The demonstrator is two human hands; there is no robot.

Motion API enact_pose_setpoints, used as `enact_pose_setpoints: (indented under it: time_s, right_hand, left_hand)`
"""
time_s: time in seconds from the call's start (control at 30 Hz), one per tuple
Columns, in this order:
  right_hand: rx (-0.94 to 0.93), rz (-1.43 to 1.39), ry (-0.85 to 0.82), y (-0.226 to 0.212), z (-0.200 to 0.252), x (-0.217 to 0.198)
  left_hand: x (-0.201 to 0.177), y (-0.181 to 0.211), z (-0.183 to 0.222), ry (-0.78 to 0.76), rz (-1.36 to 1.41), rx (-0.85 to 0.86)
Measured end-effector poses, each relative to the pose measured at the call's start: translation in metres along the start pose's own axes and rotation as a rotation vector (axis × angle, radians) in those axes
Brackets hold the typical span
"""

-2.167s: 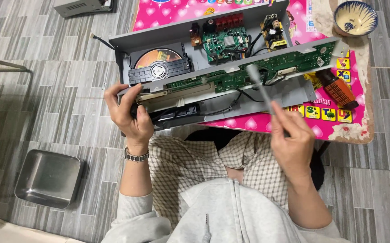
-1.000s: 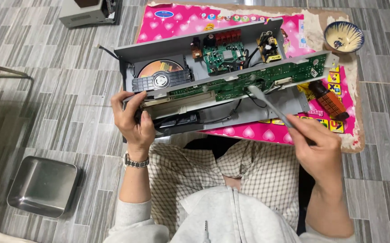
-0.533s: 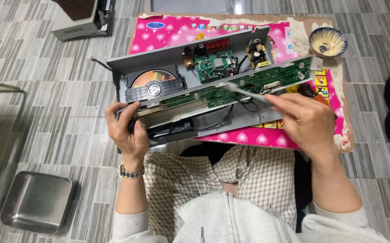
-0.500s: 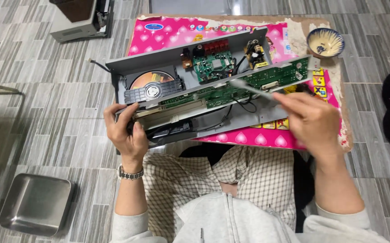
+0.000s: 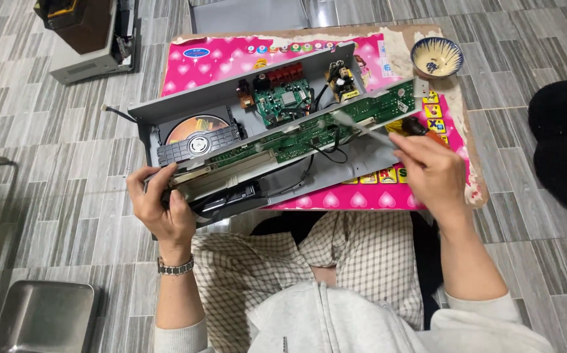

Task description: Disassembling a DVD player and cleaning its internal components using a screwdriver and cotton swab.

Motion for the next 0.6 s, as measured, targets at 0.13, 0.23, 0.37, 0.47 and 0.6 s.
enact_pose_setpoints:
  time_s: [0.13,0.23,0.37,0.47,0.6]
  right_hand:
    - [0.101,0.088,0.081,0.019,0.012,-0.016]
    - [0.144,0.123,0.146,0.016,0.029,-0.028]
    - [0.261,0.008,0.254,0.016,0.038,-0.023]
    - [0.313,-0.049,0.326,0.012,0.037,-0.021]
    - [0.349,-0.127,0.42,0.017,0.053,-0.016]
  left_hand:
    - [0.001,-0.005,0.001,0.001,-0.009,-0.008]
    - [0.0,-0.001,-0.001,-0.013,-0.004,-0.006]
    - [0.0,0.001,-0.001,-0.003,-0.016,0.007]
    - [0.001,-0.003,-0.001,-0.001,-0.017,-0.022]
    - [-0.002,-0.003,0.003,-0.026,-0.03,-0.018]
Point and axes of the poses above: each hand's wrist, its own z-axis away from the middle knuckle, its own x-axis out of the palm, y = z × x, the point moved 5 cm from there along -z, towards the middle knuckle, and after that the axes turned 9 degrees about -x, right-handed, at the moved point
